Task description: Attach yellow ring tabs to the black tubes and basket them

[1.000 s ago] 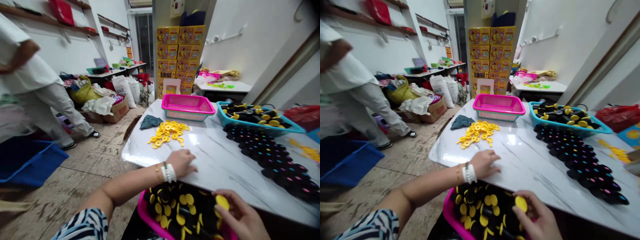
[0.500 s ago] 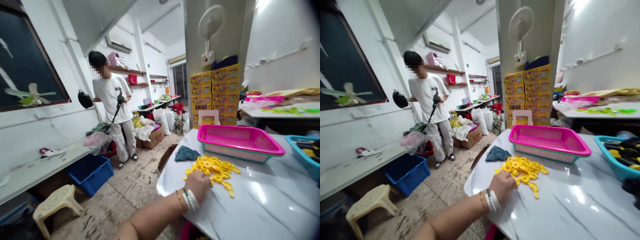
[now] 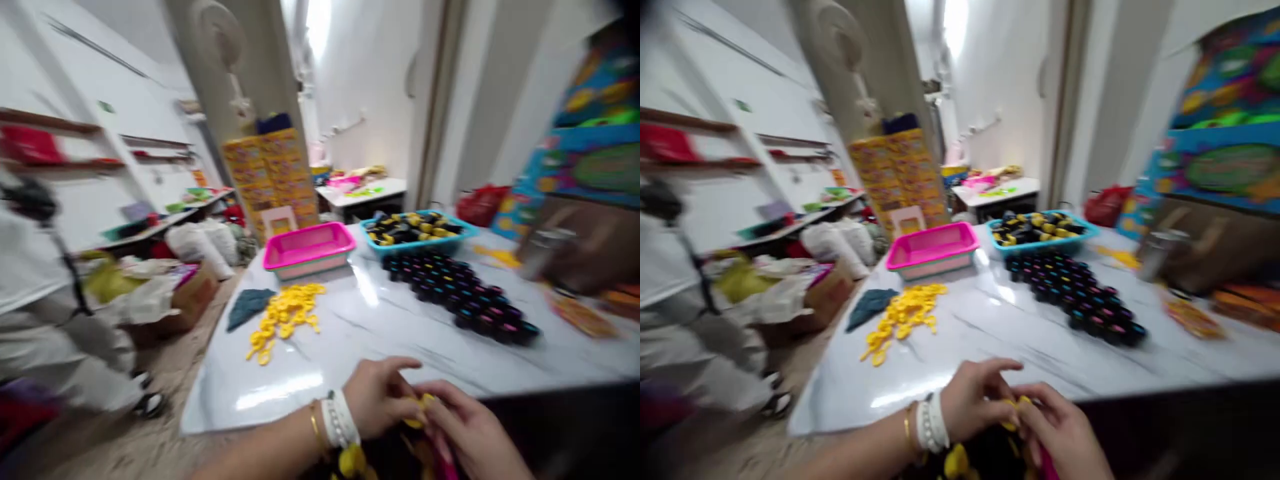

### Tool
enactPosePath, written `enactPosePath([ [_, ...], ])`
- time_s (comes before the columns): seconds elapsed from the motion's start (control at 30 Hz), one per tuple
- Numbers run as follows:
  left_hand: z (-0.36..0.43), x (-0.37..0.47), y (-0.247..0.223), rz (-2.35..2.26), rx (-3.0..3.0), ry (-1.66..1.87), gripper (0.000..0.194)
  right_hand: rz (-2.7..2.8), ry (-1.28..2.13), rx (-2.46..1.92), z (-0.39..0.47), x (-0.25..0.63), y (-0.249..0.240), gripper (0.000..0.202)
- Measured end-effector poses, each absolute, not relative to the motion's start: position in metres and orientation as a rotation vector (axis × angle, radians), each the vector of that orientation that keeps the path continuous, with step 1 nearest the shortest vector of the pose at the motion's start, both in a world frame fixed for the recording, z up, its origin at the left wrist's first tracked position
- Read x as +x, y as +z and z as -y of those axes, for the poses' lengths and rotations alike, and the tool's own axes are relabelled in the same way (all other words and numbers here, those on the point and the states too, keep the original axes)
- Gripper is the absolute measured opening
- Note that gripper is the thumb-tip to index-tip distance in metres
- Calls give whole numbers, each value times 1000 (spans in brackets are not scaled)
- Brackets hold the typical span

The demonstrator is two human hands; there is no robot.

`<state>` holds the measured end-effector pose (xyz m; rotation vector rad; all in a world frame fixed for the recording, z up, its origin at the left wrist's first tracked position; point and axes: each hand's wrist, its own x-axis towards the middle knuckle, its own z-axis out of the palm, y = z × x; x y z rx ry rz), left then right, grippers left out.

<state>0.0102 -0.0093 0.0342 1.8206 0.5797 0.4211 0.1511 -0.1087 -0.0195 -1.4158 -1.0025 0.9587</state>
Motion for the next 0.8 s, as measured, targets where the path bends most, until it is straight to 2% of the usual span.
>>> enactPosePath([
  [0.07,4,26,32,-485,1745,326,59,875,1043,-1329,119,164,-10,37],
  [0.17,-4,50,27,-382,1624,188,52,816,870,-1335,127,183,-5,29],
  [0.3,-21,94,26,-560,1907,313,39,665,724,-1427,136,212,-16,27],
  [0.4,-38,138,22,-814,2210,471,43,484,688,-1358,136,227,-25,26],
  [0.57,-58,197,5,-973,2428,559,56,316,770,-1244,127,228,-25,32],
  [0.8,-65,206,-6,-928,2519,558,35,334,915,-1193,116,224,-16,34],
])
